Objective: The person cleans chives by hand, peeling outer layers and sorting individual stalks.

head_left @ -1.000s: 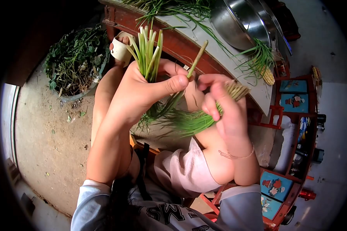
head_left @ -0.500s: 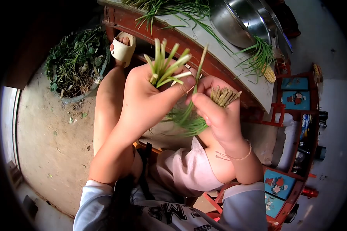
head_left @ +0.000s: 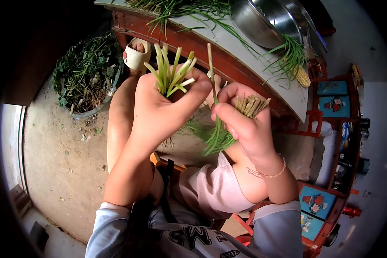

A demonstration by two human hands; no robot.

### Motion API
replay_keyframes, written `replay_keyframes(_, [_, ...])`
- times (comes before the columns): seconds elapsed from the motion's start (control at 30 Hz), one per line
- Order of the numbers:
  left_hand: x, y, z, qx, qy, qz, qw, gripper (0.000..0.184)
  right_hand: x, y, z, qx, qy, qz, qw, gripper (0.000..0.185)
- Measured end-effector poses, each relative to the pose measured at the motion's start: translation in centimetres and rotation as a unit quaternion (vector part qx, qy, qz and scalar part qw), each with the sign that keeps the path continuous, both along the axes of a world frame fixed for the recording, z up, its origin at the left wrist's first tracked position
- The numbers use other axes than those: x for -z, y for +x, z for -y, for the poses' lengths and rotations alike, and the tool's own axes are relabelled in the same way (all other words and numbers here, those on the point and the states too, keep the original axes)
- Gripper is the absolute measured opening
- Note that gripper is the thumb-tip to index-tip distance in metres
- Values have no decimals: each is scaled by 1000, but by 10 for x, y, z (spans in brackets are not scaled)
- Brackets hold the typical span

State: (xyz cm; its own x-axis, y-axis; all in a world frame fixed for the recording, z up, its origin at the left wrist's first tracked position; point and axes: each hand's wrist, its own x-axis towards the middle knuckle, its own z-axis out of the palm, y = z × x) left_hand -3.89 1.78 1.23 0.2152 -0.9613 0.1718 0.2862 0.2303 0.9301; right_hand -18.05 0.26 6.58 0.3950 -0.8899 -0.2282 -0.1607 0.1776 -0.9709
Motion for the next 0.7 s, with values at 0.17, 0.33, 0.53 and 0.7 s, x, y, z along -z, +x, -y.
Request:
replay_keyframes(0.17, [-1, 3, -1, 48, 17, 34, 998, 7, 5, 2, -1, 13, -15, -11, 1000, 7])
replay_keyframes(0.33, [3, 2, 0, 28, 6, 18, 999, 6, 4, 2, -1, 23, -30, -22, 999, 7])
replay_keyframes(0.53, [13, 5, 6, -33, -82, 111, 990, 14, 5, -2, 1, 10, -67, -36, 997, 11])
replay_keyframes(0.7, [12, 6, 7, -128, -101, 253, 954, 15, 5, -6, 1, 9, -56, -44, 997, 9])
